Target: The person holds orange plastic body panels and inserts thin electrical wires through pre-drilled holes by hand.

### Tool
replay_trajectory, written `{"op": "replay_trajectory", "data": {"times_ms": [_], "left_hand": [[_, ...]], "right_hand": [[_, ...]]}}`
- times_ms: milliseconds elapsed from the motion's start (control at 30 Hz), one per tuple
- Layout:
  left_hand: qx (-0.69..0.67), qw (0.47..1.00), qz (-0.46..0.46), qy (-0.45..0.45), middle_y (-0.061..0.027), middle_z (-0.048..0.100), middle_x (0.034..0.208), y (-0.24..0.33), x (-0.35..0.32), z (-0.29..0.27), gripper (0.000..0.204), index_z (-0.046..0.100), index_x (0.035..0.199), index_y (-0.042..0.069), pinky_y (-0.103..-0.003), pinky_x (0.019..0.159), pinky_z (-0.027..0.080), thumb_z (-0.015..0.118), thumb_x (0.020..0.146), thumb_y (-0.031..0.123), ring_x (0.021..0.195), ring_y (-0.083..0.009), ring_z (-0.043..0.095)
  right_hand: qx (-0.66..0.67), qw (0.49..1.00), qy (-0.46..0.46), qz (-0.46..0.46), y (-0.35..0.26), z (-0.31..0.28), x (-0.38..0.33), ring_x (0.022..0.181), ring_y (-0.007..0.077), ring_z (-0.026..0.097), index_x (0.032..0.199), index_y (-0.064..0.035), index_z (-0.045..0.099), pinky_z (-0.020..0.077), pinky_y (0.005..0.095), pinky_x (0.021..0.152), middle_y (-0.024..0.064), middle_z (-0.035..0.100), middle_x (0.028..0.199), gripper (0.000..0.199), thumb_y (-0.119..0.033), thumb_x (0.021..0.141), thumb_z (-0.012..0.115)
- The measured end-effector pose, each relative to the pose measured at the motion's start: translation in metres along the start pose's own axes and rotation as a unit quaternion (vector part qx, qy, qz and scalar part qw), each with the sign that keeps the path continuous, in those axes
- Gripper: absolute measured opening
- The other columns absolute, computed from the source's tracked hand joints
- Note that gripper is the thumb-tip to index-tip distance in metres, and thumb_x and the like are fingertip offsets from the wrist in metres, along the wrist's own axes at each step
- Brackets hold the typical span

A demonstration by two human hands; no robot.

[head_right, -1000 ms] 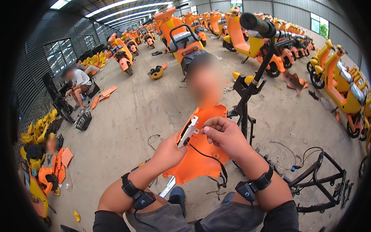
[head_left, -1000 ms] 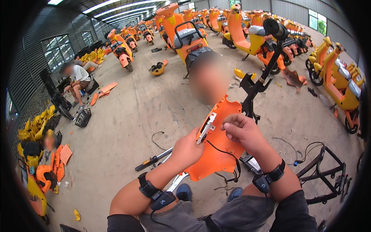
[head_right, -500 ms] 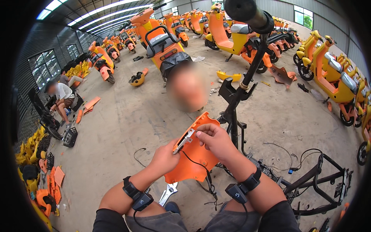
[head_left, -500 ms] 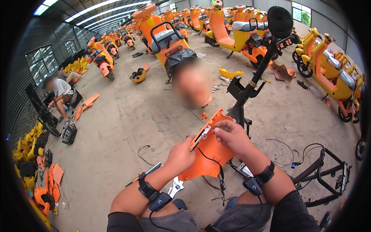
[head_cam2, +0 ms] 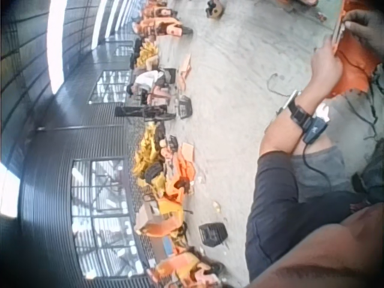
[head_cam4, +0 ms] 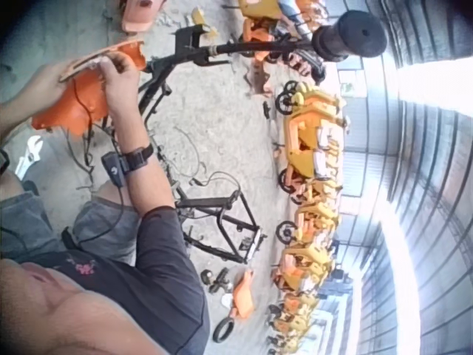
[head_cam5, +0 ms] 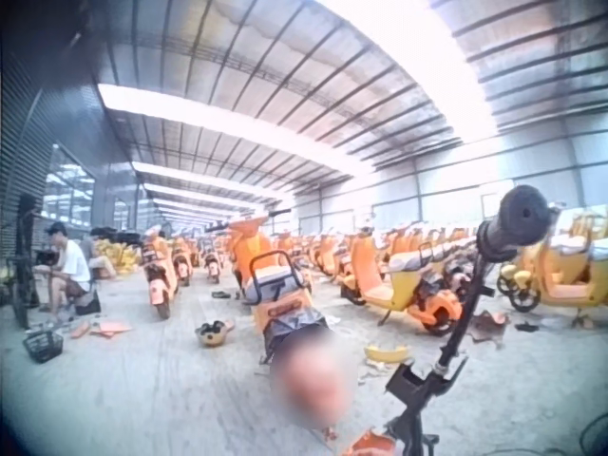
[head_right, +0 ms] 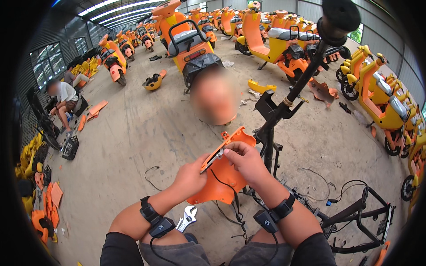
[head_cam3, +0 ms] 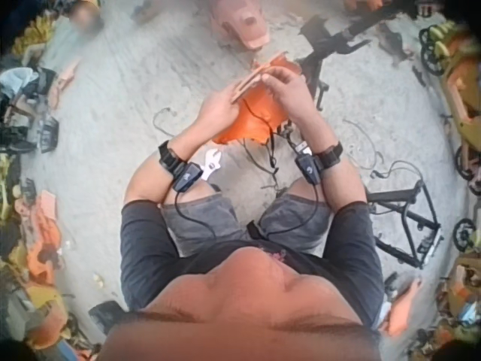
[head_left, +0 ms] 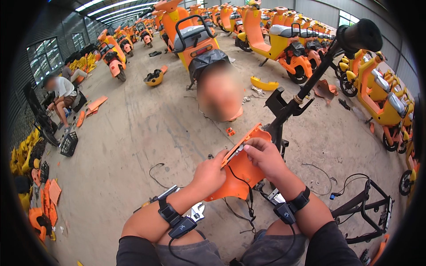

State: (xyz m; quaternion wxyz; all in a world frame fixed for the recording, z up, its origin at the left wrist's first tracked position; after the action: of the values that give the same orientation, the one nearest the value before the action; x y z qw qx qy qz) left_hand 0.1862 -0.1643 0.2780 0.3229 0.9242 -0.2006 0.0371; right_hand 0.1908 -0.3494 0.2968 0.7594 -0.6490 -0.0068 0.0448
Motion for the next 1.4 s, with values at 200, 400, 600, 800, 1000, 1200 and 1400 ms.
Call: {"op": "replay_trajectory", "data": {"times_ms": [200,400,600,800,1000,1200,1400], "left_hand": [[0.004,1.000,-0.021,-0.007,-0.0214,0.065,0.079,0.002,-0.001,0.000,0.048,0.048,0.125,0.009,-0.052,0.066,0.050,0.053,0.078,0.003,0.074,-0.0412,0.064],[0.001,1.000,-0.030,-0.004,-0.0221,0.065,0.078,0.004,-0.002,0.003,0.049,0.049,0.126,0.010,-0.052,0.067,0.049,0.053,0.077,0.002,0.074,-0.0416,0.063],[0.007,0.999,-0.044,-0.012,-0.0223,0.065,0.079,0.004,0.002,0.011,0.053,0.049,0.129,0.010,-0.052,0.068,0.049,0.053,0.077,0.002,0.076,-0.0423,0.063],[0.012,1.000,-0.022,-0.005,-0.0223,0.065,0.078,0.008,0.002,0.013,0.054,0.048,0.130,0.007,-0.052,0.066,0.049,0.053,0.076,0.002,0.073,-0.0419,0.063],[-0.001,1.000,-0.016,0.005,-0.0221,0.065,0.076,0.010,0.003,0.013,0.056,0.048,0.131,0.008,-0.052,0.066,0.050,0.052,0.076,0.002,0.071,-0.0418,0.063],[-0.002,1.000,-0.010,0.023,-0.0214,0.066,0.077,0.005,0.001,0.016,0.056,0.048,0.132,0.010,-0.052,0.066,0.050,0.052,0.077,0.002,0.073,-0.0420,0.064],[0.006,1.000,-0.023,0.011,-0.0197,0.067,0.081,0.006,-0.001,0.009,0.051,0.049,0.129,0.009,-0.050,0.066,0.052,0.054,0.078,0.004,0.076,-0.0395,0.066]], "right_hand": [[-0.032,0.998,0.040,0.022,0.004,0.004,0.002,0.057,0.0044,0.048,0.097,-0.0028,0.064,0.0361,0.0193,0.050,-0.0016,0.056,0.070,0.015,-0.016,0.090,0.066],[0.007,0.996,0.071,0.055,0.009,0.006,0.004,0.056,0.0046,0.047,0.099,-0.0017,0.063,0.0331,0.0186,0.046,-0.0023,0.054,0.070,0.016,-0.015,0.090,0.066],[0.087,0.988,0.087,0.094,0.011,-0.001,0.004,0.057,0.0053,0.046,0.101,-0.0006,0.061,0.0324,0.0178,0.045,-0.0013,0.055,0.077,0.017,-0.013,0.090,0.066],[0.103,0.984,0.099,0.106,0.011,-0.006,0.000,0.058,0.0053,0.046,0.101,-0.0006,0.061,0.0321,0.0179,0.045,-0.0015,0.053,0.077,0.016,-0.012,0.090,0.065],[0.119,0.985,0.077,0.093,0.017,-0.009,0.000,0.057,0.0050,0.045,0.101,-0.0007,0.061,0.0323,0.0182,0.045,-0.0022,0.053,0.076,0.015,-0.012,0.091,0.064],[0.126,0.988,0.062,0.070,0.019,-0.006,0.001,0.057,0.0044,0.046,0.102,-0.0009,0.061,0.0333,0.0183,0.046,-0.0033,0.053,0.075,0.015,-0.012,0.092,0.063],[0.130,0.988,0.056,0.064,0.022,-0.008,0.001,0.057,0.0048,0.047,0.102,-0.0017,0.062,0.0348,0.0191,0.047,-0.0035,0.053,0.074,0.014,-0.013,0.093,0.063]]}}
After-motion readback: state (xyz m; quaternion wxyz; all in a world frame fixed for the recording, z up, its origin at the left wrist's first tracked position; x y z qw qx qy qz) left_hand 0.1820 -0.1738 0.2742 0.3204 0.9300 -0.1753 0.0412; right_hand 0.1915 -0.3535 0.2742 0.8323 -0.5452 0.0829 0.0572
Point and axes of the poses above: each hand's wrist, its own x-axis towards the middle knuckle, its own z-axis out of the palm, y = z × x, the point moved 3 cm from there along x, towards the middle knuckle
